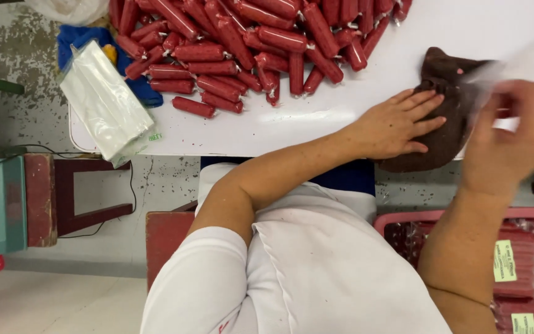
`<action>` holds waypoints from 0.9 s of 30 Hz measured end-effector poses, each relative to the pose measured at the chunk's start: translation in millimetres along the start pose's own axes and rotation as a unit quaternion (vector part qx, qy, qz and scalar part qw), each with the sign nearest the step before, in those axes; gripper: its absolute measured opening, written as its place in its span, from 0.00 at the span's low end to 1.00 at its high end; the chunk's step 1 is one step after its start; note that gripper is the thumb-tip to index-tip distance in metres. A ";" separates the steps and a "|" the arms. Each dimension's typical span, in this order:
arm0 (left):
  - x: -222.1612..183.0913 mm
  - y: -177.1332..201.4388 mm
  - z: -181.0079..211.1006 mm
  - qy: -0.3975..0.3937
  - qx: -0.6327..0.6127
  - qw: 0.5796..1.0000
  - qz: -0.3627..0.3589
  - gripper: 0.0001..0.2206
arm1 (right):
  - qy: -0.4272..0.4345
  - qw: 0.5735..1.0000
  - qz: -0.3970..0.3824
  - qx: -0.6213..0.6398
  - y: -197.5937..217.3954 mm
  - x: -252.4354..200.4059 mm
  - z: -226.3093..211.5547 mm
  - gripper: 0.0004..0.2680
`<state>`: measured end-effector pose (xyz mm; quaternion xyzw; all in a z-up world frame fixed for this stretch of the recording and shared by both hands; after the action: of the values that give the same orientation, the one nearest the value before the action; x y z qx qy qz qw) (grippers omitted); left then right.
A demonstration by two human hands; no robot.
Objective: Packing longaniza sausages into small plastic bags and applying labels at a production table.
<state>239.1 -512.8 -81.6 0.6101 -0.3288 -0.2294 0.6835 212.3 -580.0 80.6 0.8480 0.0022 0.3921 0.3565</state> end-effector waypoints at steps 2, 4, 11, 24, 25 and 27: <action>-21.8 30.5 -8.0 0.031 -0.005 0.997 0.077 0.19 | 0.002 0.997 -0.074 -0.026 -47.1 -0.5 5.5 0.03; -54.1 38.7 -30.7 0.055 -0.009 0.987 0.150 0.12 | 0.001 0.988 -0.145 -0.052 -94.5 -13.9 12.5 0.03; -156.6 149.8 -162.4 0.292 0.303 0.891 0.169 0.08 | -0.117 0.966 -0.221 0.071 -135.6 -49.4 28.9 0.11; -198.1 84.7 -101.5 0.352 -0.241 0.882 0.199 0.09 | -0.086 0.985 -0.148 0.032 -129.7 -53.3 31.3 0.03; -198.3 79.5 -97.0 0.354 -0.242 0.881 0.198 0.09 | -0.087 0.984 -0.150 0.033 -134.3 -54.2 27.2 0.03; -194.4 88.8 -78.2 0.314 -0.134 0.907 0.247 0.04 | -0.037 0.978 -0.198 0.059 -148.0 -57.2 8.0 0.08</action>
<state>156.5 -307.0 -30.3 0.4526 -0.2035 0.1078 0.8614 218.9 -490.6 -50.6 0.8642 0.1799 0.2816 0.3761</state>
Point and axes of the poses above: each hand's wrist, its own x-axis towards the middle knuckle, its own y-axis out of the back of the hand, z = x × y, the point moved 10 cm from there along x, towards the middle knuckle, and after that the axes turned 11 degrees about x, right-handed, at the moved point
